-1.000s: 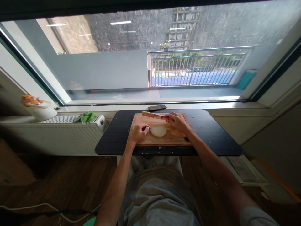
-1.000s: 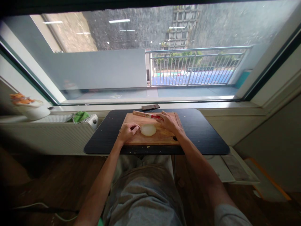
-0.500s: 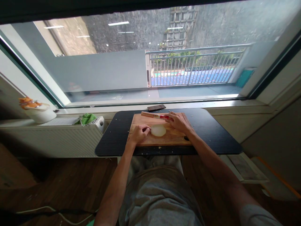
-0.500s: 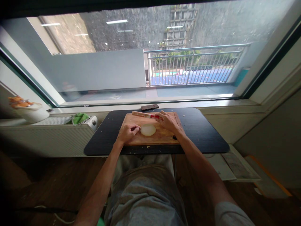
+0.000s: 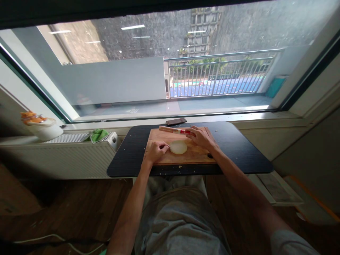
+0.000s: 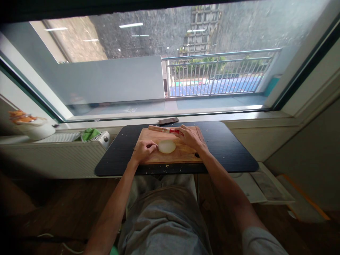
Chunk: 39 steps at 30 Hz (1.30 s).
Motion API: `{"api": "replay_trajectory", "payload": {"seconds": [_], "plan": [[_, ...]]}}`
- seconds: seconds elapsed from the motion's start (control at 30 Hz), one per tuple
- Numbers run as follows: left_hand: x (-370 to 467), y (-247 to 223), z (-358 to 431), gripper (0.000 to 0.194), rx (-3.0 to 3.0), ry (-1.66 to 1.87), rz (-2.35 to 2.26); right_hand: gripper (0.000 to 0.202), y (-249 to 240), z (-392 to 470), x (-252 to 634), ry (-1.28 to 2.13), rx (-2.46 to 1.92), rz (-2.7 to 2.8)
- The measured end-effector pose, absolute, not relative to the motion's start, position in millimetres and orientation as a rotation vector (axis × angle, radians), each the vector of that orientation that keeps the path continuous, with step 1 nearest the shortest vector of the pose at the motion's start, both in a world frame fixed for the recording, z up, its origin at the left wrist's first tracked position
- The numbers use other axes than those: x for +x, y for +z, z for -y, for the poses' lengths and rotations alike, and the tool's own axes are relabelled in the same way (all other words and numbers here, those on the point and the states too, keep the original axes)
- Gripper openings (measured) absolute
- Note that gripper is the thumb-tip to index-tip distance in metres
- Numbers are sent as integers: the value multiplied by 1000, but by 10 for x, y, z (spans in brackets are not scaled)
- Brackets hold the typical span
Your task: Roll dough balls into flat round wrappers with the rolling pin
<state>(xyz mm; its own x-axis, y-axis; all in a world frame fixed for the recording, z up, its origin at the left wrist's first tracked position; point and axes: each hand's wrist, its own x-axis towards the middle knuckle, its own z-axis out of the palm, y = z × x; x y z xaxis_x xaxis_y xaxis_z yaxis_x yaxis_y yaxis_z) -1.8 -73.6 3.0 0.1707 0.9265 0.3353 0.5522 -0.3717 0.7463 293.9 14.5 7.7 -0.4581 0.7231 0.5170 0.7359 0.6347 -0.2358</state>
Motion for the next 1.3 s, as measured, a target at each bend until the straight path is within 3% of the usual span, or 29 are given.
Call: {"api": "replay_trajectory", "payload": {"seconds": [1.3], "plan": [[-15, 25, 763, 21, 1989, 1053, -1352, 34, 27, -191, 2958, 23, -1078, 2280]]}}
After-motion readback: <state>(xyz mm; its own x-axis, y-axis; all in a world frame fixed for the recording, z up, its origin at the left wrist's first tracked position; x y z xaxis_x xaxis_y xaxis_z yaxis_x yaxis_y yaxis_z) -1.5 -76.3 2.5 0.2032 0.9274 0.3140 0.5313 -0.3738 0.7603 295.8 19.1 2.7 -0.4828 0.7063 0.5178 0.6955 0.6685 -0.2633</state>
